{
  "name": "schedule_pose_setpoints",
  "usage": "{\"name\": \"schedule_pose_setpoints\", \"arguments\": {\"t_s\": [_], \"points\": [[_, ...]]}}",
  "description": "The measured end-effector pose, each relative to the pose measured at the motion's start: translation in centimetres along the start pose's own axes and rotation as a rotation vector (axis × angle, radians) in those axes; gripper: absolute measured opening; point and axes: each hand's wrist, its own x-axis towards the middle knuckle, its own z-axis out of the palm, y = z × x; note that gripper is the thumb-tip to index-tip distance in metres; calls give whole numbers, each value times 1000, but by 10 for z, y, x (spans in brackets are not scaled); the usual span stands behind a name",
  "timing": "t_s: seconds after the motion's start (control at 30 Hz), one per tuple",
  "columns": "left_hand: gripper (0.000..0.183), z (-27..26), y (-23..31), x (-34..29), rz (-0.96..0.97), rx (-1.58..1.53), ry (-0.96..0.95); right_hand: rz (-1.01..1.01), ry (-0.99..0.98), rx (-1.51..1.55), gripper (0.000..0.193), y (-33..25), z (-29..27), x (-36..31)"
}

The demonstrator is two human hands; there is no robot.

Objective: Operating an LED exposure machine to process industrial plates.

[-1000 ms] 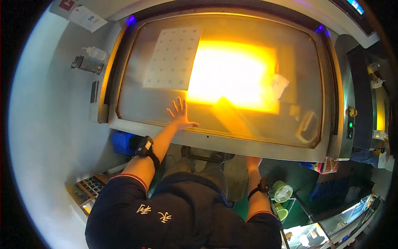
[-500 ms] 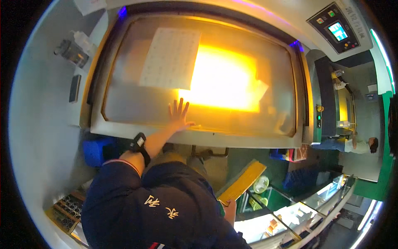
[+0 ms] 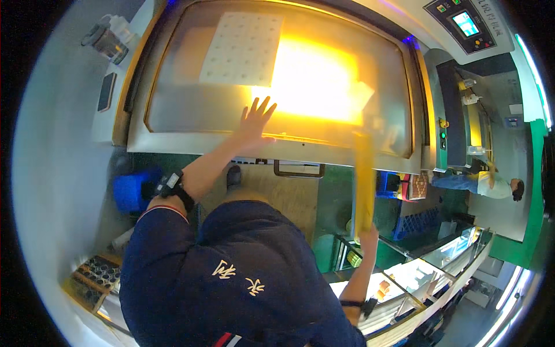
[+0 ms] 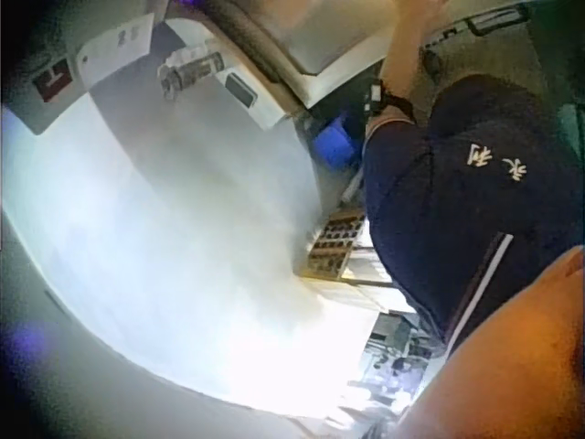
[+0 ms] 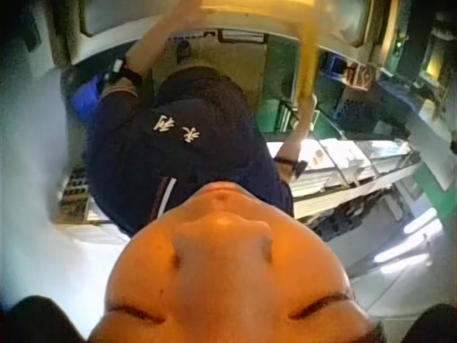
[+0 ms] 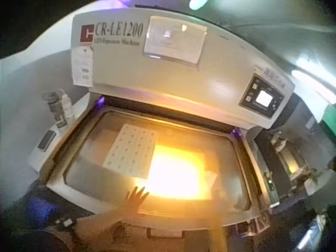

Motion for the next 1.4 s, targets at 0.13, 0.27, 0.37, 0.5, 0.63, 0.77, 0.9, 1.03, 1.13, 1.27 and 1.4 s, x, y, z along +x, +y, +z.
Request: {"name": "schedule_pose_setpoints", "arguments": {"t_s": [0.13,0.27,0.37,0.5,0.63,0.77,0.9,1.03,1.13,1.27,1.4], "points": [[104,-39,-4,-37,272,184,-27,-641,1,-522,54,-168,5,64],[88,-44,-80,-66,-38,52,-401,-1027,-110,-578,56,-281,86,102],[78,-38,-105,-61,-116,258,-308,-1011,-111,-592,57,-289,167,135],[73,-38,-202,-29,15,456,-203,-1081,-166,-635,64,-354,198,181],[67,-107,-237,139,-51,290,-145,-1205,-94,-355,70,-448,197,325],[65,-168,-295,280,-161,241,-140,-1237,-58,-437,72,-552,207,458],[55,-185,-386,378,-98,214,88,-1094,-126,-559,78,-678,211,532],[58,-219,-394,443,-139,364,76,-1093,-34,-526,78,-731,214,584],[43,-210,-403,446,-47,105,251,-1107,9,-527,78,-727,219,591],[63,-192,-397,378,-98,322,108,-1139,-41,-576,78,-681,227,543],[38,-146,-332,271,-239,-145,-29,-1341,2,-369,65,-558,231,459]]}}
